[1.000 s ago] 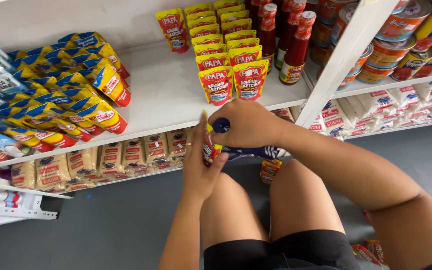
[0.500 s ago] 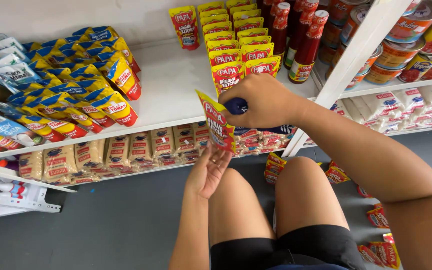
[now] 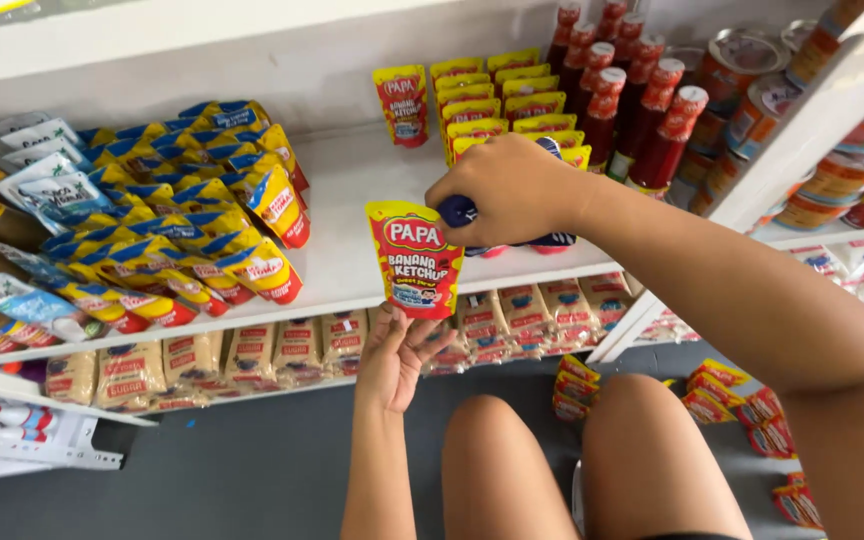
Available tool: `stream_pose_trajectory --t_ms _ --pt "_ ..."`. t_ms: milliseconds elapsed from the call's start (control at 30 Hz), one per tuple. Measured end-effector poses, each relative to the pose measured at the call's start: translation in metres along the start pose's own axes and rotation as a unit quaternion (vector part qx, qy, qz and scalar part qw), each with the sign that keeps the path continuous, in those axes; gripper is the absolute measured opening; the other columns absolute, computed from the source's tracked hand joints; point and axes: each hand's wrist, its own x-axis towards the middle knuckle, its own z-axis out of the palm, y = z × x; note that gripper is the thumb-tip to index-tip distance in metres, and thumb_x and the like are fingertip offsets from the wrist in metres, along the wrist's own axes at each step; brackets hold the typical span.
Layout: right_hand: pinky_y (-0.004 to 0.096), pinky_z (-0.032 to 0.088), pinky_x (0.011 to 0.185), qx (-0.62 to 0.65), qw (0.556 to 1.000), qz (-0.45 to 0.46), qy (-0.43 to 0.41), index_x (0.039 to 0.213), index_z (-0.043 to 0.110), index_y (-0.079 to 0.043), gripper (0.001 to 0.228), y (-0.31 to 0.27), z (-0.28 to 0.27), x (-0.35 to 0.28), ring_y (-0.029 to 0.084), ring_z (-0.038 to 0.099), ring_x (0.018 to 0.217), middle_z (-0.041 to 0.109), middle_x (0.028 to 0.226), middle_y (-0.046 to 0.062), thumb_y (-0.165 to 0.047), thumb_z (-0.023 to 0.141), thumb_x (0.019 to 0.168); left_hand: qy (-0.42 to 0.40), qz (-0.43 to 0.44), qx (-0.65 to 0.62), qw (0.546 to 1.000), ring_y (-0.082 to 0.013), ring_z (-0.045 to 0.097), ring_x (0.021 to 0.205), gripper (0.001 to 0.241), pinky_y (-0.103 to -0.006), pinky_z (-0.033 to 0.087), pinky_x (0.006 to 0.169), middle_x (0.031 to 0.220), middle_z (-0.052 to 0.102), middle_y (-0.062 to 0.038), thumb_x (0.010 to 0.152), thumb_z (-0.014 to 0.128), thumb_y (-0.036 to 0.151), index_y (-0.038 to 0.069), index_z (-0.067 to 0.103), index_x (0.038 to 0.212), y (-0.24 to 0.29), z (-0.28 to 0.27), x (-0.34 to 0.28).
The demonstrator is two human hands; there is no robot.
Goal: Wiping down ketchup pouches with a cloth and restocking them on a store shelf.
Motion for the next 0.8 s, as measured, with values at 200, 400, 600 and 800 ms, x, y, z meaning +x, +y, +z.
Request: stream_pose_trajectory --t_ms 200,400,600,800 --pt "0.051 0.055 0.076 -0.025 0.999 0.042 -0.009 0.103 0.078 -0.022 0.032 0.037 0.011 0.065 0.036 0.071 0.093 0.075 0.092 0.013 -0.044 0.074 0.08 0.061 0.038 0.042 0.997 -0.0379 0.067 0.119 0.014 -0.0621 0.056 0.091 0.124 0.064 -0.015 0.104 0.053 0.016 0.005 0.051 0.113 0.024 -0.018 0.073" --pt "0.05 0.055 0.081 -0.146 0.983 0.092 -0.069 0.115 0.077 -0.026 0.046 0.084 0.026 0.138 0.036 0.07 0.099 0.072 0.107 0.014 -0.043 0.08 0.073 0.055 0.026 0.022 0.998 -0.0393 0.065 0.123 0.024 -0.0633 0.057 0.102 0.129 0.063 -0.017 0.105 0.057 0.022 0.002 0.053 0.118 0.023 -0.081 0.193" --pt "0.049 0.057 0.084 -0.109 0.986 0.091 -0.082 0.112 0.078 -0.014 0.038 0.167 0.092 0.212 0.034 0.074 0.097 0.077 0.103 0.015 -0.016 0.076 0.074 0.19 0.02 0.067 0.979 -0.035 0.067 0.121 0.054 -0.0569 0.054 0.097 0.129 0.066 -0.017 0.094 0.069 0.026 0.014 0.04 0.138 0.04 -0.071 0.258" --pt "0.048 0.055 0.085 -0.2 0.977 0.079 -0.013 0.116 0.075 -0.012 0.041 0.201 0.149 0.239 0.035 0.071 0.101 0.075 0.107 0.014 -0.014 0.075 0.075 0.16 0.038 0.192 0.968 -0.0199 0.07 0.086 0.05 -0.0389 0.061 0.078 0.108 0.07 -0.011 0.098 0.07 0.023 0.007 0.058 0.143 0.029 -0.109 0.332"
